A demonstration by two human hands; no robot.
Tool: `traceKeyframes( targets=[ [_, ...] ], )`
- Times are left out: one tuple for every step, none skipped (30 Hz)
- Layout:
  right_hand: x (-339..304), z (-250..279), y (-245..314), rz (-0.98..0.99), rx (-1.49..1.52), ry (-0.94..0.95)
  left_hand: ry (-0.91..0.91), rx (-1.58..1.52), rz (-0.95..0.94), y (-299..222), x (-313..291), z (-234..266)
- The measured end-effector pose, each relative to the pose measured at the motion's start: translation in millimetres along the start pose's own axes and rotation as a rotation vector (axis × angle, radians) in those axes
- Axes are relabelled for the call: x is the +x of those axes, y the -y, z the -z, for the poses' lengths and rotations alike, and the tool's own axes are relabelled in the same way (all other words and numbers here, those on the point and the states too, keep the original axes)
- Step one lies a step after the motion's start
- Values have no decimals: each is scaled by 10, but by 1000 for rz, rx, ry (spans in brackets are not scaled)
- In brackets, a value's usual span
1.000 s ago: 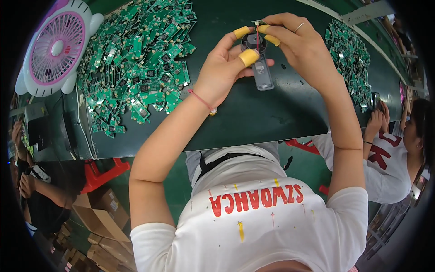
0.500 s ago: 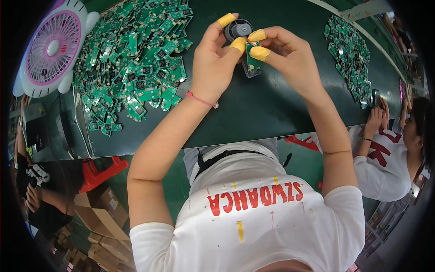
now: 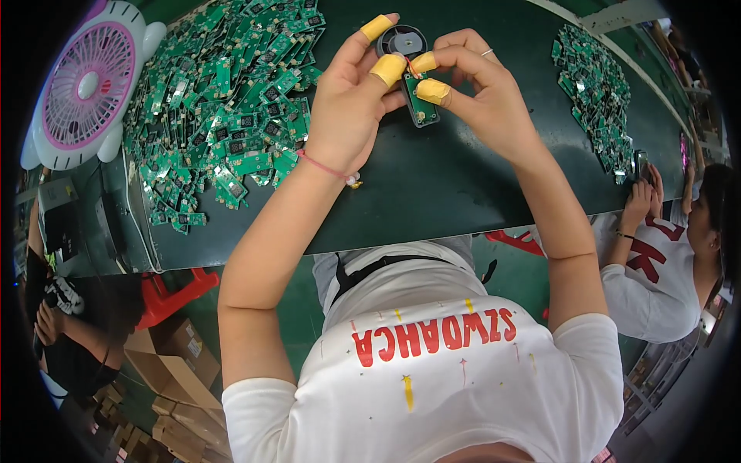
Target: The person assembles electronic circuit boards and batteries into plastic housings by hand.
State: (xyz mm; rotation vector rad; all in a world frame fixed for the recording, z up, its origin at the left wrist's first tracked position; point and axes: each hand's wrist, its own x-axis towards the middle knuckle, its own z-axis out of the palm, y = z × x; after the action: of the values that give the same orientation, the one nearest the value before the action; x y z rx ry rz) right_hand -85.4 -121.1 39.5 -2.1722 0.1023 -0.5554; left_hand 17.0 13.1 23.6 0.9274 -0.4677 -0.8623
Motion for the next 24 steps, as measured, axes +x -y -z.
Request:
traceKeyframes(
  targets=[
    [-13,-19,-3,0,-2,-1,24,-71,23,-6,7,2],
    [-34,-67,-6,-40,-26,-50,27,-72,20,-15,15,-5],
    [-42,-110,-8,-78,-49,-98,19,-90,26,-11,17,-3],
    [-22,-120,13,-139,-52,-98,12,-108,29,-17,20,-10],
    [-25,-144,41,-242,34,-75,-6,-116,2,-36,4,-33],
    [-34,-142,26,-337,105,-62,-7,-130,-34,-39,21,-75],
    [-27,-196,-46,-373,210,5,21,-139,-85,1,32,-48],
    [-23,-176,-66,-428,245,153,38,-63,-105,20,16,-30],
    [-15,-169,-28,-396,234,163,18,-106,-81,52,22,-48],
    [-4,-185,31,-290,139,176,-38,-99,-79,36,-5,-78],
    [10,-227,-28,-172,70,195,-95,-94,-78,22,-7,-100],
    [16,-251,-5,-166,70,235,-106,1,-129,60,-28,-91],
    [58,-253,-18,-234,198,307,-120,96,-181,97,-26,-77],
    [105,-256,-43,-302,327,380,-117,119,-241,133,-7,-56],
    [190,-256,-138,-439,551,429,-185,154,-234,156,23,-42],
    [352,-262,-204,-452,642,413,-255,189,-229,157,49,-23],
    [528,-185,-264,-517,603,366,-264,275,-254,185,63,43],
    [739,-151,-426,-505,506,291,-221,338,-237,235,54,66],
    [970,-102,-656,-466,338,230,-203,325,-231,279,43,10],
    [1254,-78,-734,-429,104,184,-158,499,-305,364,38,84],
    [1536,-29,-960,-396,-131,143,-127,609,-310,396,44,58],
    [1773,7,-1119,-359,-313,89,-77,700,-308,430,48,47],
    [1987,-36,-1153,-359,-349,49,-59,737,-314,420,41,64],
    [2176,-70,-1231,-357,-425,57,-31,770,-321,406,49,59]
  ],
)
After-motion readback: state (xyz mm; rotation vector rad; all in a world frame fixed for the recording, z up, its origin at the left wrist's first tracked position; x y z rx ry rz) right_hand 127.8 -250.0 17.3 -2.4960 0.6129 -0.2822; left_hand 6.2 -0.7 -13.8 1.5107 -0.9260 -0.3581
